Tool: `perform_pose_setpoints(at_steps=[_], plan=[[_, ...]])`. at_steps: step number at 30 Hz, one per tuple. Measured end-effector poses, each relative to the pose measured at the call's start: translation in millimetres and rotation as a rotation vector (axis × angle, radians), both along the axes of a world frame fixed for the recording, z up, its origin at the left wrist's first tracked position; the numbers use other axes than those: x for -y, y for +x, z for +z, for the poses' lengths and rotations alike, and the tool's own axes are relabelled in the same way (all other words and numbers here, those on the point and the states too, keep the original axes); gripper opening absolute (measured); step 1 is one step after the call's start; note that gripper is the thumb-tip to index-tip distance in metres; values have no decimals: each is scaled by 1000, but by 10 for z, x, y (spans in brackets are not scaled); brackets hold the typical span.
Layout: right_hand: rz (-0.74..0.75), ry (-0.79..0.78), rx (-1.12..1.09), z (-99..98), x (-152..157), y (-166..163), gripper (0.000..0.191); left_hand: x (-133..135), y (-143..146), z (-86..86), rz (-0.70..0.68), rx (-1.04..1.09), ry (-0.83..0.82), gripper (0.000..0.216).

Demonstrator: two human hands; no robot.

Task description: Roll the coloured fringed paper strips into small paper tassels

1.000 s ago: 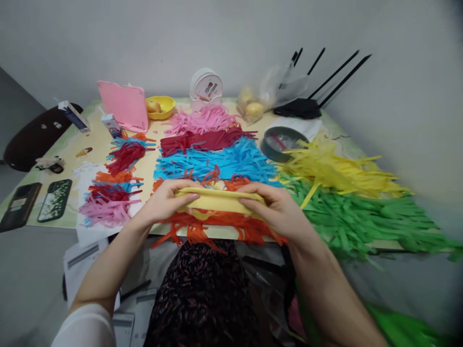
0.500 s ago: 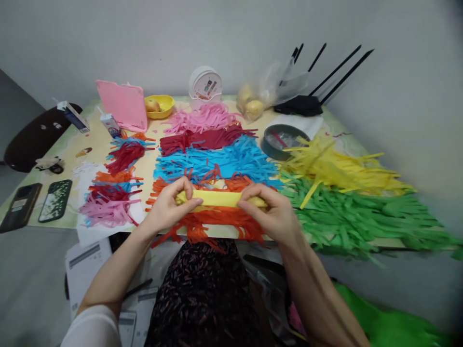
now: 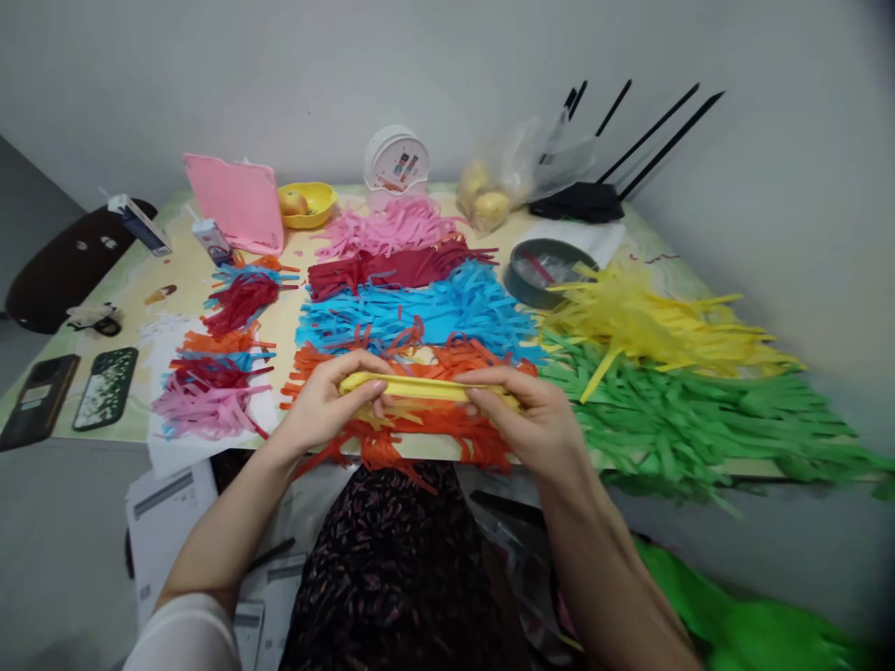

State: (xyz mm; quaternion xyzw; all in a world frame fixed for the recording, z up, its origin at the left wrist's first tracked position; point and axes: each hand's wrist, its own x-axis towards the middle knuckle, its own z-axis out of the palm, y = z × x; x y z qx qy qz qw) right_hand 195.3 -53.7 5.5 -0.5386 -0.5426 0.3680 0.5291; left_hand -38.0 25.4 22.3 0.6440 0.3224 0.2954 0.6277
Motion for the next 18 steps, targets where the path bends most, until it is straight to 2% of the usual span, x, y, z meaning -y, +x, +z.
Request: perform_pose_setpoints(at_steps=[3, 6, 10, 12, 13, 16, 18], plan=[[18, 51, -70, -68, -10, 10, 14, -3, 6, -38, 20, 78, -32, 22], [49, 84, -111, -87, -14, 15, 17, -16, -2, -71, 5, 121, 10, 19], [-4, 105, 15, -8, 11, -22, 13, -8, -6, -58, 41, 44, 67, 22], [-72, 110, 164, 37, 28, -52, 9, 7, 3, -30, 94, -54, 168, 20], [-100, 122, 241, 51, 35, -65, 14, 15, 9, -17, 107, -111, 247, 19], [-136, 155, 409, 52, 44, -85, 16, 29, 25, 11, 100, -258, 482, 17], [-142, 130, 414, 33, 46, -86, 8, 35, 31, 15, 95, -299, 510, 14]])
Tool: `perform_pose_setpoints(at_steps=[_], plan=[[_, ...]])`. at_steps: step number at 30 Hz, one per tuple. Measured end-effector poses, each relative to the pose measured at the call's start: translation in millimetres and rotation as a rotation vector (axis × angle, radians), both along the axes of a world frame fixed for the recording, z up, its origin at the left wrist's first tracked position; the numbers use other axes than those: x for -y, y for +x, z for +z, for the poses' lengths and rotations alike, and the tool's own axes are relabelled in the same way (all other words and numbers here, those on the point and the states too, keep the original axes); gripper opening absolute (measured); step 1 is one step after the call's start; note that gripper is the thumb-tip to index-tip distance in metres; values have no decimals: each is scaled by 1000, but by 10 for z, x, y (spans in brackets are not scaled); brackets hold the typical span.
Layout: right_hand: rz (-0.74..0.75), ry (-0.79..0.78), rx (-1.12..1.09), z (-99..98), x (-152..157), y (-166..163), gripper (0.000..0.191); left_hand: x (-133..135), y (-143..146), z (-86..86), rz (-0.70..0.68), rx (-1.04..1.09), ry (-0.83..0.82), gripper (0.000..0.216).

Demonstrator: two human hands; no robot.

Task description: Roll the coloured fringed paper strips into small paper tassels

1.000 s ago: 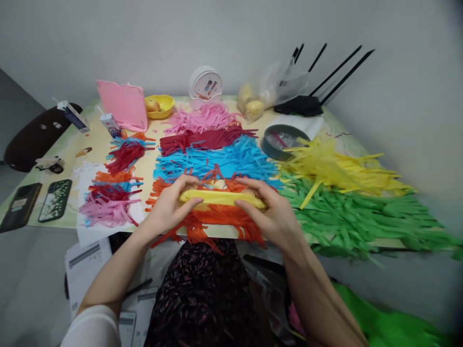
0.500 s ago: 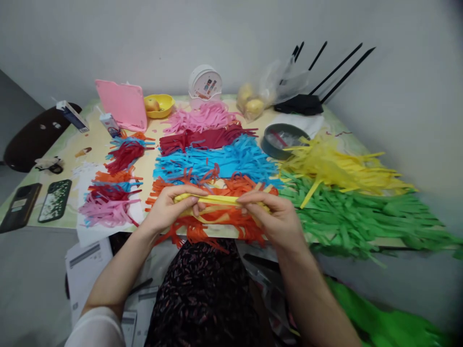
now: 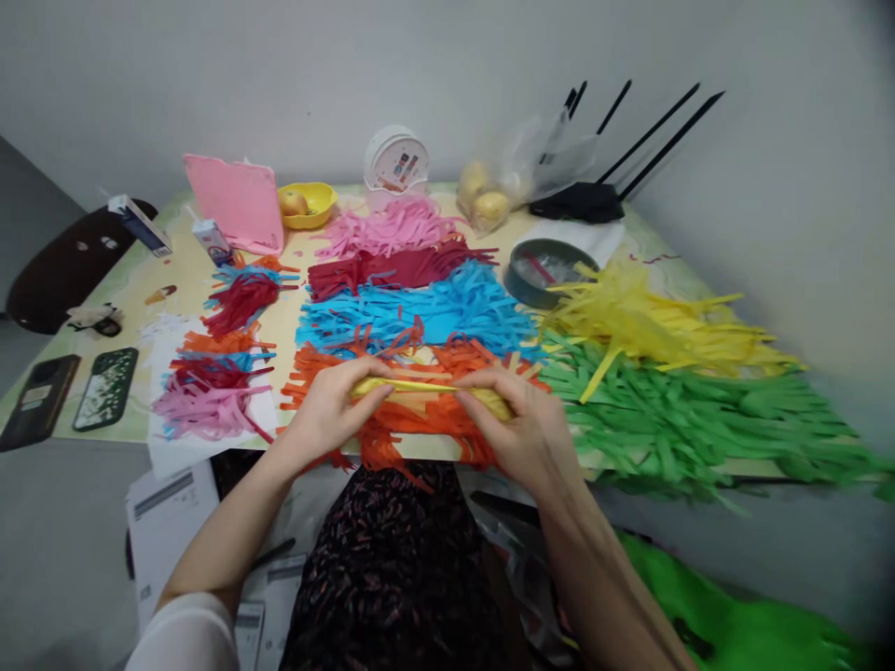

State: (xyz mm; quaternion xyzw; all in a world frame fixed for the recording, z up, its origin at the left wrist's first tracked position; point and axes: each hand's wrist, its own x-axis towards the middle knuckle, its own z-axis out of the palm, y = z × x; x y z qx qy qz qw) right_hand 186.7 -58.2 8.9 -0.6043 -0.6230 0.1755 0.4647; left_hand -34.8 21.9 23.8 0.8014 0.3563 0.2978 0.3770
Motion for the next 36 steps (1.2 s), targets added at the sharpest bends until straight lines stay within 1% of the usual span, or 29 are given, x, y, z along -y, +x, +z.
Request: perform_pose_setpoints(at_steps=[1, 2, 4, 6, 8, 13, 15, 18, 20, 21, 24, 27, 29, 31, 33, 35, 36], plan=[[8, -32, -44, -11, 1, 1, 7, 3, 1, -2, 1, 15, -41, 13], [25, -69, -118, -21, 2, 1, 6, 6, 2, -7, -5, 54, -115, 15], [74, -131, -307, -39, 4, -2, 9, 12, 2, -22, -38, 178, -310, 18], [110, -152, -467, -58, 3, -8, 13, 15, 0, -45, -79, 300, -468, 21], [125, -140, -561, -81, -5, -14, 13, 13, -1, -71, -97, 372, -542, 24], [137, -93, -743, -153, -68, -33, 8, -5, 11, -137, -116, 456, -589, 21], [136, -66, -810, -176, -99, -53, 7, -6, 23, -167, -133, 460, -560, 16], [153, -22, -877, -194, -117, -83, 10, -1, 22, -195, -146, 458, -472, 15], [160, 30, -833, -187, -96, -85, 14, -2, -8, -169, -162, 430, -400, 16], [167, 67, -769, -174, -77, -76, 16, -8, -33, -135, -199, 388, -360, 17], [227, 211, -469, -98, -15, -26, 25, -32, -110, 43, -323, 224, -162, 20], [349, 321, -241, 8, 14, 6, 28, -34, -106, 232, -295, 144, 65, 18], [410, 366, -173, 69, 11, -3, 28, -13, -47, 295, -299, 80, 102, 16], [448, 404, -118, 116, 9, -21, 28, 15, 23, 296, -352, 20, 61, 17], [482, 436, -57, 154, 17, -17, 28, 33, 68, 260, -382, -10, 27, 17], [513, 401, -5, 190, 29, 31, 28, 32, 73, 217, -350, -58, 79, 17], [520, 335, -1, 209, 29, 71, 27, 24, 64, 200, -309, -91, 149, 16]])
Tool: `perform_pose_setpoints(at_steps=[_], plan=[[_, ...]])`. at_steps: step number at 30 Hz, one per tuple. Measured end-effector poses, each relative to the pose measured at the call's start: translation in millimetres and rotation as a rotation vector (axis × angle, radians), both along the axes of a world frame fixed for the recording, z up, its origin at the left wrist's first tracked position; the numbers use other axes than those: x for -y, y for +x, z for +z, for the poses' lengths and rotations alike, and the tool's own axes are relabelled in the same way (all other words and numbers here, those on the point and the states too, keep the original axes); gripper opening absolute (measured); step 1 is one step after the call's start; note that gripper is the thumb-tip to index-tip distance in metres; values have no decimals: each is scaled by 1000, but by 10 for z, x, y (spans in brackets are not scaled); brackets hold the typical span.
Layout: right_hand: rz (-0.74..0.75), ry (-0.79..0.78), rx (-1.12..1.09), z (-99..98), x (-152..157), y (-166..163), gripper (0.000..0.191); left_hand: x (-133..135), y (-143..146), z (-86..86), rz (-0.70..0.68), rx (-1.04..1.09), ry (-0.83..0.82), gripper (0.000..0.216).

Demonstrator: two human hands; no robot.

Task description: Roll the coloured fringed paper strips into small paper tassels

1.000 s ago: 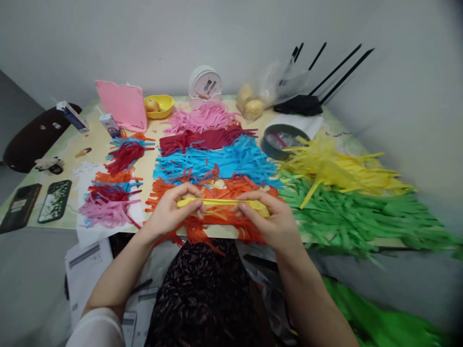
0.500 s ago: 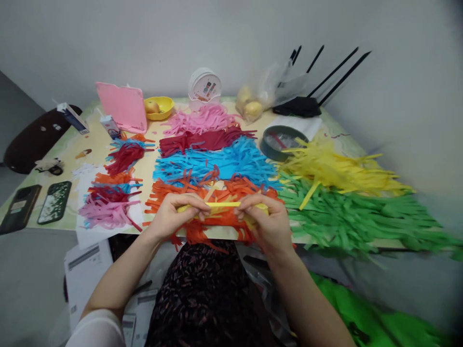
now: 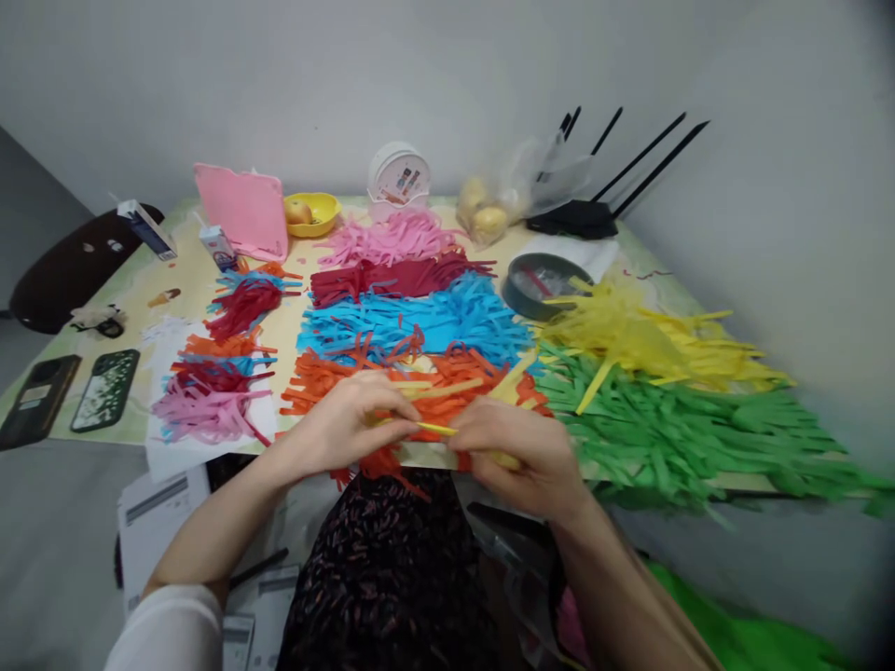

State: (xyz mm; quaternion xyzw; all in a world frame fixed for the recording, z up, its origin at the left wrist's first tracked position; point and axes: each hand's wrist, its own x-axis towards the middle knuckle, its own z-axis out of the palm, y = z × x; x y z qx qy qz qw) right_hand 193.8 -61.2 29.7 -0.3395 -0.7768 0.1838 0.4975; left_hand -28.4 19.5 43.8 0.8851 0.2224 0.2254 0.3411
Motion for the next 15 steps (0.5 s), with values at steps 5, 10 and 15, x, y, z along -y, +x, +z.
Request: perform_pose_setpoints(at_steps=[5, 10, 15], plan=[[-73, -511, -54, 52, -127, 133, 30, -39, -56, -78, 124, 31, 341, 17], [209, -916, -307, -95, -245, -109, 24, 6, -135, -271, 160, 182, 285, 20], [223, -1079, -642, -237, -167, -344, 27, 11, -205, -468, 243, 258, 344, 21]])
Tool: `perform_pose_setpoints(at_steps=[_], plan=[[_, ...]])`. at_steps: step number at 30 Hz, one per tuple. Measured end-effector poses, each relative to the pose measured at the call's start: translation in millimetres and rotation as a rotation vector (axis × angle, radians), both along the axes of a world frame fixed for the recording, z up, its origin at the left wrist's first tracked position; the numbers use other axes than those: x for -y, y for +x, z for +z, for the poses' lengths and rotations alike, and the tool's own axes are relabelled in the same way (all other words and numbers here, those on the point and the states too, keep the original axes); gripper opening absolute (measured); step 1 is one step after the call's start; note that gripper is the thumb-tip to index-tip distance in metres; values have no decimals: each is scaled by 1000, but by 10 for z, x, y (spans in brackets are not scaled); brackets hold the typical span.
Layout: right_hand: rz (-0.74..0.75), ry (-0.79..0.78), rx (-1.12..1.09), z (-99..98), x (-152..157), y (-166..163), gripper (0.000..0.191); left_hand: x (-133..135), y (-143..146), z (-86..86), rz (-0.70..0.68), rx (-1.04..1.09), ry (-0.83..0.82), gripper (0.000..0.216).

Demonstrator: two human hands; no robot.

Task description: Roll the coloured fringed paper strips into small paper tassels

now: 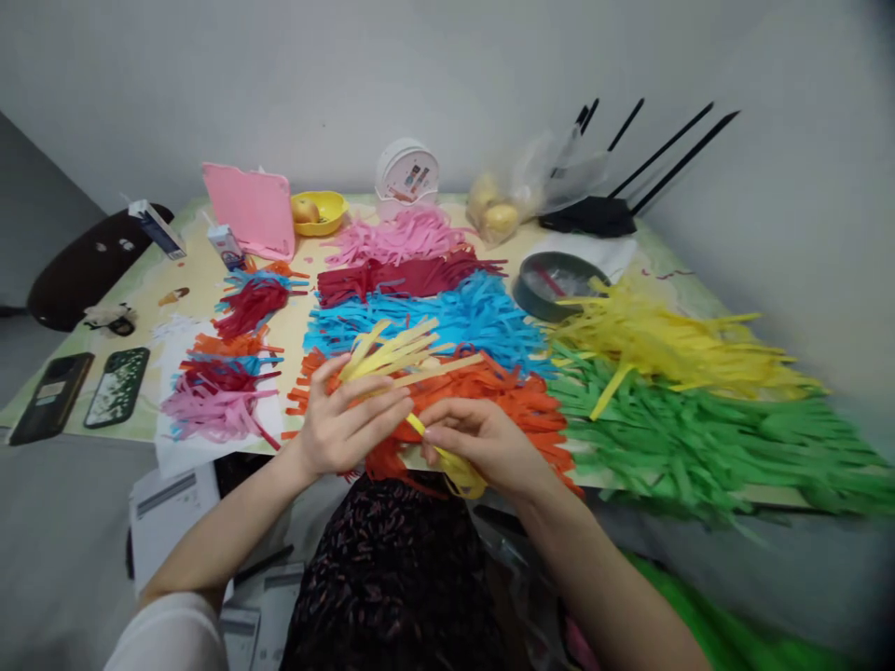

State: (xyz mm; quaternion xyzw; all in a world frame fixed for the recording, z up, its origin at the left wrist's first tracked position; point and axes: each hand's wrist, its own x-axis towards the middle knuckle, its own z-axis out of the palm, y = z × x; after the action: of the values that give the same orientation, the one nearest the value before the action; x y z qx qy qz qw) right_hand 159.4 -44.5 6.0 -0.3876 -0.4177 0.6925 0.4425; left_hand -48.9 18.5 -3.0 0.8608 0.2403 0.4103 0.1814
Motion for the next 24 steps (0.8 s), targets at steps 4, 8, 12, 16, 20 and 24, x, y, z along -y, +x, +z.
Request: perform_pose_setpoints(at_steps=[4, 8, 12, 16, 20, 24], plan=[[-117, 61, -31, 61, -23, -107, 26, 53, 147, -25, 144, 116, -12, 13], [-206, 268, 29, 192, -174, -143, 22, 89, 347, 79, 150, 339, -207, 14], [-319, 490, 201, 299, -328, -167, 13, -33, 448, 203, 66, 423, -419, 18], [-343, 697, 466, 382, -560, -104, 14, -254, 506, 234, 125, 532, -540, 15], [-336, 743, 921, 487, -1144, 504, 18, -494, 483, 243, 280, 650, -547, 17], [-581, 240, 1411, 421, -1824, 1453, 26, -649, 421, 241, 338, 702, -626, 20]])
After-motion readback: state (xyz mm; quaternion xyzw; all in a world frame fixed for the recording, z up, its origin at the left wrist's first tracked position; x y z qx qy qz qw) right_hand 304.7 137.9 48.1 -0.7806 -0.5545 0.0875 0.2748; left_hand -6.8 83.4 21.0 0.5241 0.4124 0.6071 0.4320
